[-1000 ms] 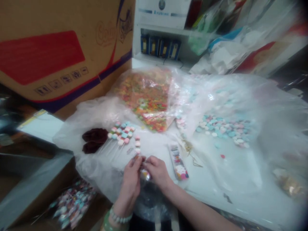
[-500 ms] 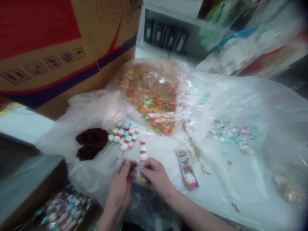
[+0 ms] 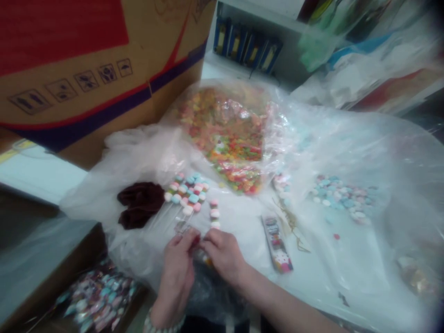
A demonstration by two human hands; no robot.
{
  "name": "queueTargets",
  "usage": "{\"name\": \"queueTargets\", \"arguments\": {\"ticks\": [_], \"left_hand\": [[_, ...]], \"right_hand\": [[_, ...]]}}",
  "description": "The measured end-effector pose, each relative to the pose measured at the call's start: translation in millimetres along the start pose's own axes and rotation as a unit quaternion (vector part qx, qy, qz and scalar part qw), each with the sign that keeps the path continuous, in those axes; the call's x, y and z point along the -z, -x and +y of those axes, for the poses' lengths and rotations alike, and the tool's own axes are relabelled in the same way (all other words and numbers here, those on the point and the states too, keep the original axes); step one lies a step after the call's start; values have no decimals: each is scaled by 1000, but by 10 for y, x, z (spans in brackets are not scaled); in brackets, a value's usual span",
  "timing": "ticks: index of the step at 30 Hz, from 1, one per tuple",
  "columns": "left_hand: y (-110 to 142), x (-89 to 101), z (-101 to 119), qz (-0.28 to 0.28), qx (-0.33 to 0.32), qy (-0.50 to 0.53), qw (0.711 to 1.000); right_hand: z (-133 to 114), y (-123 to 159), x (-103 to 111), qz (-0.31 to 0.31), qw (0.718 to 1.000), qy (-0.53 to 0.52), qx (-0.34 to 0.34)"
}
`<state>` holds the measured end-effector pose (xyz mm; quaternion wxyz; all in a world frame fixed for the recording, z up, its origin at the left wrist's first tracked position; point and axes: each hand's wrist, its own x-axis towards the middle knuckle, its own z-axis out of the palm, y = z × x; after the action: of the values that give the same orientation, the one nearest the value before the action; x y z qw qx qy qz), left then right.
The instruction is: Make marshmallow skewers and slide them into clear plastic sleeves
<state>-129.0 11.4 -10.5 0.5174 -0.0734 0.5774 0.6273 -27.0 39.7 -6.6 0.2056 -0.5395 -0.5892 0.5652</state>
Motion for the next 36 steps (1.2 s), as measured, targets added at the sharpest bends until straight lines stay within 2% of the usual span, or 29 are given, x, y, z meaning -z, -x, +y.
{"name": "queueTargets", "arguments": {"ticks": [2,4,7,10,13,15,17,22,26,28,30,32,36], "left_hand": [[-32,48,13,10,-19,6,1000],[-48,89,41,-9,-18,1,1000],[-34,115,107,-62,37,-35,997],[-3,114,143,-75,61,-58,994],[7,110,114,-32,15,-41,999],[8,107,80,-1,-20,-14,1000],[15,101,63,7,-41,20,999],[58,122,117,0,-76,71,995],[97,199,145,-56,-54,6,997],[122,216,127,-44,-46,-8,998],[162,198,95,-16,-56,11,998],[223,152,55,-15,-68,32,997],[375,62,-44,-99,-64,2,993]], "right_hand": [[-4,14,-18,-19,1000,-15,0],[-11,20,-20,-40,997,-56,-28],[-18,7,0,-40,994,-82,-57],[-18,-13,28,-13,998,-43,-32],[-21,-11,30,11,1000,-29,3],[-34,4,9,6,998,-66,-4],[-57,21,-19,8,996,-90,-17],[-92,30,-44,16,997,-73,7],[17,56,7,16,998,-47,27],[69,103,42,16,998,-12,56],[75,163,80,6,997,7,75],[31,217,126,-16,997,-17,77],[-86,268,243,-99,981,-167,13]]}}
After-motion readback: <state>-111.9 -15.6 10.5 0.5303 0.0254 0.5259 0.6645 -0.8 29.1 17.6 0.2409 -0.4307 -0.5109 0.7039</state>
